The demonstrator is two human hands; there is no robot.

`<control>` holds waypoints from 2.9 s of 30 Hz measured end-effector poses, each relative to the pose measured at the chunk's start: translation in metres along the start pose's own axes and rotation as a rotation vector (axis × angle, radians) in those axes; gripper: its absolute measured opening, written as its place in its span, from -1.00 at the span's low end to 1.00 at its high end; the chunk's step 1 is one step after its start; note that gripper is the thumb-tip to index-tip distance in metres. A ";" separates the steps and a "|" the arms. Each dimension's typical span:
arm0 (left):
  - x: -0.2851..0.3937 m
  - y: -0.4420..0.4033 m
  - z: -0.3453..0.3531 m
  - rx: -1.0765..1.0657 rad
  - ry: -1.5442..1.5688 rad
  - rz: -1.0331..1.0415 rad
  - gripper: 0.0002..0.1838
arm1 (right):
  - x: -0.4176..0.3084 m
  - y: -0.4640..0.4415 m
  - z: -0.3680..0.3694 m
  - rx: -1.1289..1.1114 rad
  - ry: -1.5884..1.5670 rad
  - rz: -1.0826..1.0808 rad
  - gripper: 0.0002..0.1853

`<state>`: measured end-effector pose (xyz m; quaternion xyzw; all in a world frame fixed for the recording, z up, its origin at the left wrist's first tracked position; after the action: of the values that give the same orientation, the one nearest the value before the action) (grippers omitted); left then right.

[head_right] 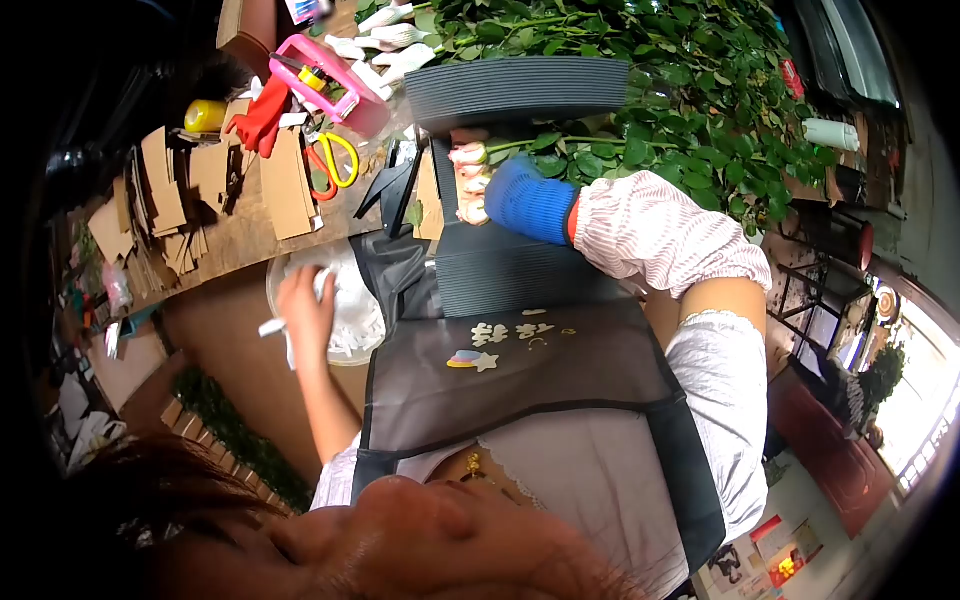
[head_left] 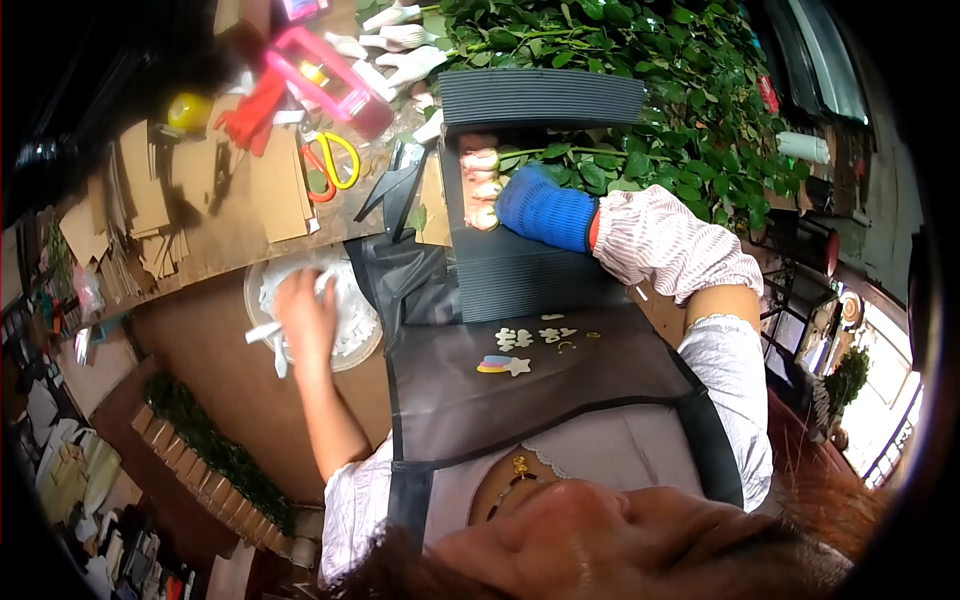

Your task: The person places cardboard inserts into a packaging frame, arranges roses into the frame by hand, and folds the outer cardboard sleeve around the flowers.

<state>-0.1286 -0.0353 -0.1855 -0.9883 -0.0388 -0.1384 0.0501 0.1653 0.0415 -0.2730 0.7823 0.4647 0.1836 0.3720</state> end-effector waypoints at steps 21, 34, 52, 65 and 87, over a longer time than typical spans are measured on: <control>0.165 -0.070 0.139 -0.373 0.593 0.225 0.12 | 0.038 0.027 -0.019 0.624 -0.439 0.133 -0.68; 0.164 -0.074 0.148 -0.211 0.631 0.124 -0.15 | 0.036 0.034 -0.021 0.482 -0.284 0.084 -0.71; 0.165 -0.076 0.136 -0.052 0.732 0.023 -0.62 | 0.077 0.056 -0.034 0.587 -0.417 0.457 -0.59; 0.164 -0.084 0.150 -0.088 0.605 -0.011 -0.34 | 0.077 0.032 -0.015 0.678 -0.400 0.406 -0.71; 0.167 -0.093 0.143 -0.041 0.701 -0.113 -0.62 | 0.077 0.038 -0.021 0.467 -0.342 0.343 -0.61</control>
<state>0.0622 0.0836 -0.2680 -0.8780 -0.0713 -0.4723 0.0326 0.2132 0.1059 -0.2351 0.9327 0.2865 -0.0018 0.2191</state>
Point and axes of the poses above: each hand's wrist, its own y-axis away from the middle knuckle, its own z-axis out of the palm, x = y × z, the point moved 9 cm from there along -y, towards the middle knuckle, and after that the axes turned 10 degrees about x, right-handed, at the moved point
